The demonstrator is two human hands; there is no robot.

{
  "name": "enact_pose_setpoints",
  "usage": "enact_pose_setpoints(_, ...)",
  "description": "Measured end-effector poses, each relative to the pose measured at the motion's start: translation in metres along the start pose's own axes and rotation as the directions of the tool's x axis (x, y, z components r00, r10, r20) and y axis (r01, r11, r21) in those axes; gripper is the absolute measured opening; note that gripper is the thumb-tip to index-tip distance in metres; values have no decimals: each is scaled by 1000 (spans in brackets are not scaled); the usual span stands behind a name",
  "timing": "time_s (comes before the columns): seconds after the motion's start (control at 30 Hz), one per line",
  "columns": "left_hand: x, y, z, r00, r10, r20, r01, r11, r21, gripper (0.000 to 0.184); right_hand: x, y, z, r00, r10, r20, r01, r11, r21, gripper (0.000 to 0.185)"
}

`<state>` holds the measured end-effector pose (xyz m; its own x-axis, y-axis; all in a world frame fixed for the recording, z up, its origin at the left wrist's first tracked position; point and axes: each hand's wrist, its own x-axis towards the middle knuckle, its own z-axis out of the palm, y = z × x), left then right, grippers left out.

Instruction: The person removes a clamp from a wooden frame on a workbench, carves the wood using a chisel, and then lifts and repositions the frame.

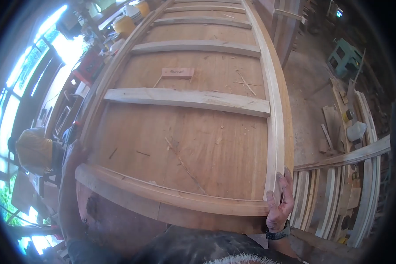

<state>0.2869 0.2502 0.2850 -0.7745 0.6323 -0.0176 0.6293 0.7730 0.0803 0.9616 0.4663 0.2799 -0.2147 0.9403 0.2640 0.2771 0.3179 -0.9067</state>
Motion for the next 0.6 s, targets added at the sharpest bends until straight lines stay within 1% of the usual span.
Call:
enact_pose_setpoints(0.03, 12, -35, 27, 1000, -13, 9, 14, 992, -128, 46, -1, -1, -1, 1000, 5, 3, -5, 1000, -12, 55)
enact_pose_setpoints(0.07, 19, -55, 39, 1000, -30, 11, 31, 967, -252, 47, -1, -1, -1, 1000, 17, 6, -17, 1000, -20, 55)
enact_pose_setpoints(0.1, 17, -49, 36, 999, -34, 3, 34, 966, -254, 47, 0, -1, 1, 1000, 21, 7, -21, 1000, -21, 55)
enact_pose_setpoints(0.13, 10, -30, 27, 993, 30, -117, -37, 998, -52, 46, 3, -1, 4, 1000, 4, 5, -4, 1000, -13, 55)
enact_pose_setpoints(0.2, -10, 9, -1, 970, 108, -217, -74, 985, 158, 46, 1, 0, 2, 1000, 2, -1, -2, 1000, -3, 56)
enact_pose_setpoints(0.27, -23, 50, -41, 998, -12, -60, 15, 999, 51, 48, -2, 1, -3, 1000, 22, -11, -22, 1000, 14, 54)
enact_pose_setpoints(0.3, -27, 69, -64, 998, -11, -63, 14, 999, 50, 48, -2, 2, -1, 999, 46, -28, -44, 998, 44, 52)
enact_pose_setpoints(0.33, -31, 84, -86, 997, -80, -16, 80, 997, -2, 49, -3, 4, 1, 998, 50, -24, -49, 998, 46, 52)
enact_pose_setpoints(0.37, -37, 86, -97, 987, -154, 40, 155, 987, -46, 49, -6, 6, 2, 997, 65, -42, -60, 991, 123, 52)
enact_pose_setpoints(0.4, -35, 79, -89, 987, -158, 39, 159, 986, -43, 49, -4, 8, 4, 995, 72, -68, -57, 978, 201, 53)
enact_pose_setpoints(0.43, -25, 65, -68, 994, -88, 71, 84, 994, 65, 49, -3, 8, 3, 995, 72, -72, -57, 978, 200, 53)
enact_pose_setpoints(0.47, -13, 46, -36, 994, -19, 112, 0, 986, 165, 50, -3, 8, 1, 998, 31, -49, -25, 992, 120, 53)
enact_pose_setpoints(0.5, -3, 19, -10, 999, 43, -16, -40, 981, 191, 52, -2, 8, 1, 1000, -9, -15, 10, 999, 38, 53)
enact_pose_setpoints(0.53, 5, -8, 16, 984, 105, -143, -71, 972, 226, 53, -2, 7, 2, 1000, -9, -2, 9, 1000, 30, 53)
enact_pose_setpoints(0.57, 4, -7, 16, 987, 130, -97, -120, 987, 105, 53, -3, 6, 2, 1000, 18, -25, -17, 999, 47, 52)
enact_pose_setpoints(0.6, 1, -2, 14, 992, 97, -83, -93, 995, 47, 52, -4, 6, 3, 998, 45, -33, -43, 997, 71, 51)
